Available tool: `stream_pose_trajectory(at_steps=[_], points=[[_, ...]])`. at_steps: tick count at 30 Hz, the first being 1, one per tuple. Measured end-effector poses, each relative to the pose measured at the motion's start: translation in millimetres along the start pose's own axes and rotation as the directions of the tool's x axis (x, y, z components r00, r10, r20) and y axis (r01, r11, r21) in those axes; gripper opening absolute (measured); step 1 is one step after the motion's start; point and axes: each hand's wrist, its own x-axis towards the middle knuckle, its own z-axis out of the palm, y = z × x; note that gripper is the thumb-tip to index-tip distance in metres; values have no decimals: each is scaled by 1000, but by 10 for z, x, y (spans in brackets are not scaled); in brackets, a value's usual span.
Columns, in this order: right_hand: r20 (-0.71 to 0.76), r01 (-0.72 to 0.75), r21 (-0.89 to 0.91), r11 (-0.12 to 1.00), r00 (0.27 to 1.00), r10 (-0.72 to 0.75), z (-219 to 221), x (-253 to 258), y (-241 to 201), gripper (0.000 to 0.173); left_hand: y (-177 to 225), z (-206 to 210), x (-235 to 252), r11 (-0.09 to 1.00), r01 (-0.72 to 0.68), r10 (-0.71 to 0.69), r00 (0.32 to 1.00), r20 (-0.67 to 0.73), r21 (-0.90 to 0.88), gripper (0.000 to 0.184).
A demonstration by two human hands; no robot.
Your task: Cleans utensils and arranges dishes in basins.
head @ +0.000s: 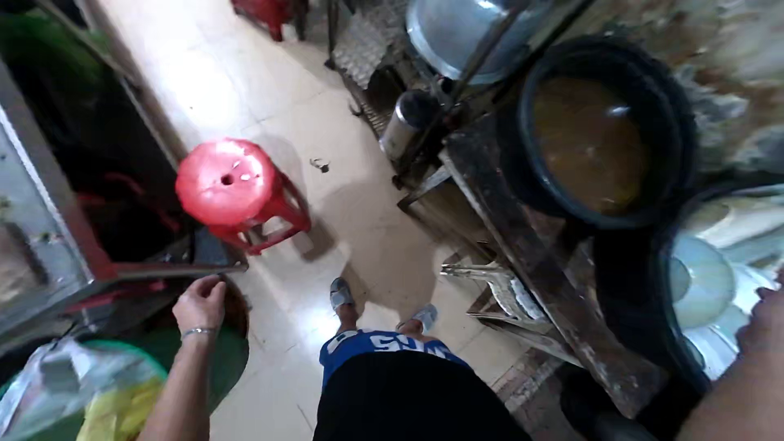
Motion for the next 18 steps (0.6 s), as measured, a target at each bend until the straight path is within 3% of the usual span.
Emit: stream_pose_trajectory(at_steps=[3, 6, 9, 11, 14, 16, 18], points=[[-128, 88, 37, 995, 988, -83, -358, 122, 602, 44, 877, 421, 15, 961, -270, 273, 960, 64, -55, 25], [-271, 68, 50, 996, 961, -52, -690, 166, 948, 32, 1912, 973, -96, 828, -536, 557, 820, 133, -165, 25], [-291, -100, 48, 994, 950, 109, -986, 415, 1502, 33, 3072, 1522, -553, 666, -682, 743, 642, 190, -302, 26], [-238, -210, 29, 977, 948, 211, -1065, 682, 1990, 40, 3964, 1801, -1133, 595, -733, 803, 528, 276, -331, 27], [-153, -316, -93, 944, 942, 300, -1063, 1075, 2609, 61, 5091, 2283, -2098, 372, -854, 906, 250, 340, -364, 28], [-132, -387, -180, 905, 921, 367, -1073, 1293, 2650, 79, 5748, 2592, -2758, 204, -902, 943, 76, 325, -381, 30], [-101, -421, -256, 870, 907, 409, -1008, 1387, 2617, 82, 6260, 2862, -3382, 115, -905, 934, -42, 355, -409, 32]])
